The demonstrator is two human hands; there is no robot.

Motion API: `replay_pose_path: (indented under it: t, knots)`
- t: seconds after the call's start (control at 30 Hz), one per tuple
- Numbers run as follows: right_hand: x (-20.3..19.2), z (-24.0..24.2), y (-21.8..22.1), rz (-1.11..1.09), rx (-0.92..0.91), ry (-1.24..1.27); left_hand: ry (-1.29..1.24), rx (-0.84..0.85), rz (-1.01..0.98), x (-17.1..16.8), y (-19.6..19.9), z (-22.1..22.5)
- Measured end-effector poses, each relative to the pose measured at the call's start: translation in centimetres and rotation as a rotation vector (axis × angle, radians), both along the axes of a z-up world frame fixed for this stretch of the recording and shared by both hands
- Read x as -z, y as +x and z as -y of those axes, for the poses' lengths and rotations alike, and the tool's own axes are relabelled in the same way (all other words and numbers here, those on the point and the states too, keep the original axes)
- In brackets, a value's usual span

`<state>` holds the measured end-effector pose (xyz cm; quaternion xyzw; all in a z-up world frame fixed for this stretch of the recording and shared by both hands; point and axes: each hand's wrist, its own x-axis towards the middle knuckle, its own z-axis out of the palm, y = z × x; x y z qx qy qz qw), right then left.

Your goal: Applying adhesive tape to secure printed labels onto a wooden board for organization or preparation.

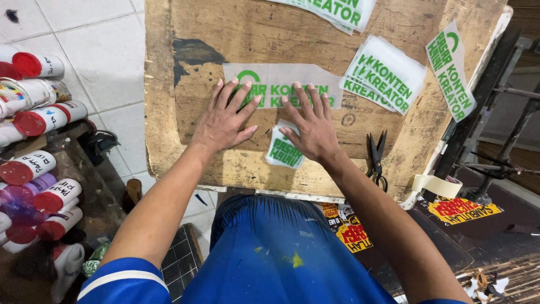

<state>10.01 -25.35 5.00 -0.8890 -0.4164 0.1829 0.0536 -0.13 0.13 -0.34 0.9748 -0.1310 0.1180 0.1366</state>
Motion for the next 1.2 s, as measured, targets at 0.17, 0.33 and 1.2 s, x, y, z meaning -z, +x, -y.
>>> replay_pose_path:
  t: [0.17, 0.33, 1.2]
  knots:
    - [-0.2, -0.1, 0.0, -0.005, 0.004, -0.003, 0.006, 0.0, 0.005, -0.1, 0.0, 0.0]
    - [0.0, 0.0, -0.1, 0.003, 0.0, 0.007, -0.015, 0.001, 0.005, -0.3, 0.0, 0.0]
    - [-3.5, 2.5, 1.2, -0.016, 0.166, 0.158, -0.099, -0.082, 0.025, -1.9, 3.1, 0.8]
